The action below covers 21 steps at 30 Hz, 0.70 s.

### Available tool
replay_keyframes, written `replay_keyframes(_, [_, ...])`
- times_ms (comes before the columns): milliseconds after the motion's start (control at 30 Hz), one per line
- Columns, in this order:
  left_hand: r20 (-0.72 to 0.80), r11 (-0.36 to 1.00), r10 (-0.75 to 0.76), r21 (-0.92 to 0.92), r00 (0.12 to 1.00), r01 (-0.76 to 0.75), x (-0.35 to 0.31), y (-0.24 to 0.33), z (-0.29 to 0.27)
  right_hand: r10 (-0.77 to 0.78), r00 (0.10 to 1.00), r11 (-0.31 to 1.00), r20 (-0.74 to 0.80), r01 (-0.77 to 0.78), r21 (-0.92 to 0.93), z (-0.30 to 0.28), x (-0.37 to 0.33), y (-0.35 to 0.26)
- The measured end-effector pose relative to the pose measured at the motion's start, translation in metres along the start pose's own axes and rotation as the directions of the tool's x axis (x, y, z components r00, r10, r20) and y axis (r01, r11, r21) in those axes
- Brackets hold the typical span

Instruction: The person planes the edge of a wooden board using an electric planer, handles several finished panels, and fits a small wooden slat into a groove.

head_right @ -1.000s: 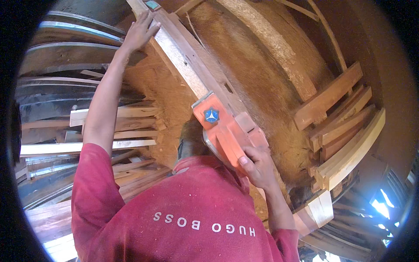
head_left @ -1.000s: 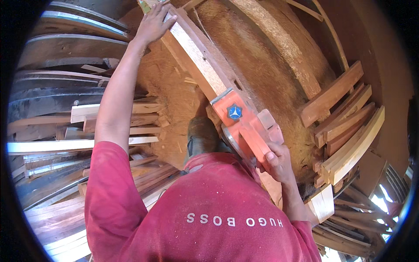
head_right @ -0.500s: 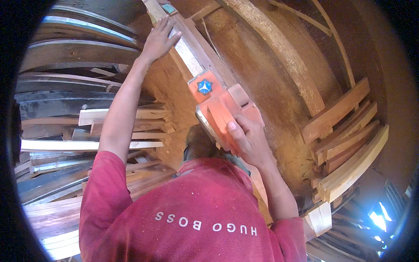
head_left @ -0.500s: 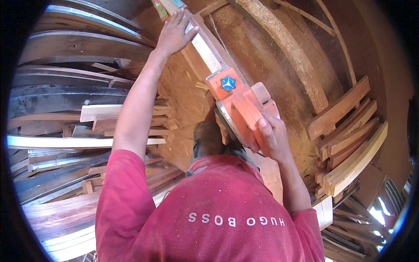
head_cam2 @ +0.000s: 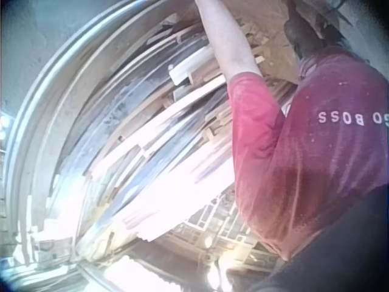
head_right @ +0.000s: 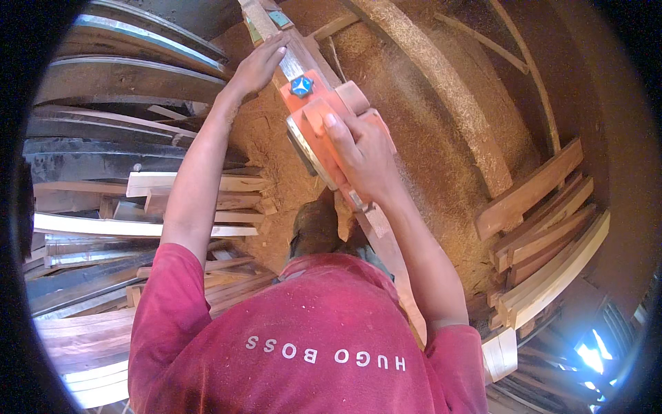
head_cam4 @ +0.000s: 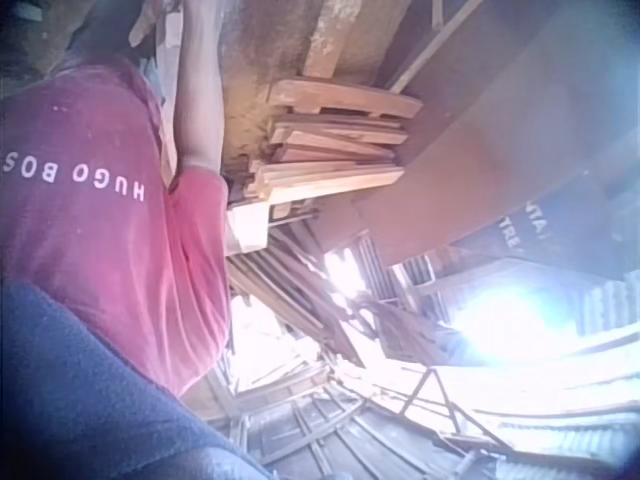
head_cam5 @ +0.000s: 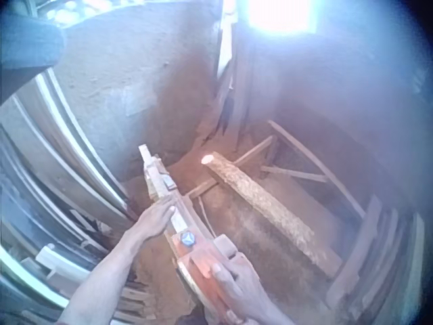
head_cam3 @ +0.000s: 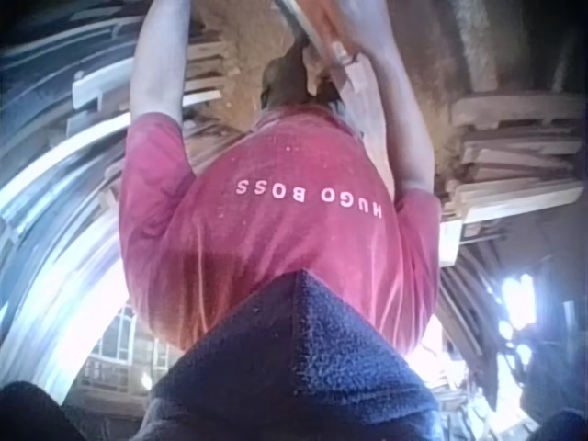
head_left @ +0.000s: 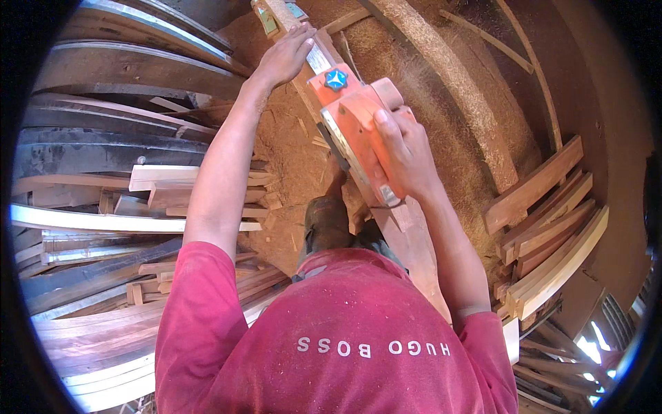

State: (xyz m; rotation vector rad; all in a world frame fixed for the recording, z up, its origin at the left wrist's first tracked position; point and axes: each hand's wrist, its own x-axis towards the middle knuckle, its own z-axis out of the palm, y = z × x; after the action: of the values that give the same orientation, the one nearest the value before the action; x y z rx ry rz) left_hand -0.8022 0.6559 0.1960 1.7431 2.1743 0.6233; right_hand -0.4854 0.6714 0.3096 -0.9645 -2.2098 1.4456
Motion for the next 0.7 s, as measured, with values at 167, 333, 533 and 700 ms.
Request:
replay_keyframes(167, [-0.043, 0.973, -0.087, -0.216, 0.995, 0.076, -0.006, 0.002, -0.017, 0.105, 0.991, 0.991, 0.085, -0.112, 0.074, 0.011, 0.026, -0.015])
replay_keyframes(333, [-0.693, 0.953, 0.131, -0.108, 0.709, -0.282, -0.09, 0.118, -0.013, 0.041, 0.999, 0.997, 0.032, -0.043, 0.064, 0.003, 0.03, -0.013])
replay_keyframes(533, [0.045, 0.718, 0.671, -0.286, 0.74, -0.634, -0.214, 0.213, 0.054, 0.034, 0.999, 0.995, 0.036, -0.037, 0.093, 0.015, 0.036, -0.015])
replay_keyframes(700, [0.114, 0.723, 0.631, -0.444, 0.767, -0.529, -0.223, 0.205, 0.092, -0.027, 1.0, 0.999, -0.013, 0.027, 0.032, 0.023, 0.058, -0.017])
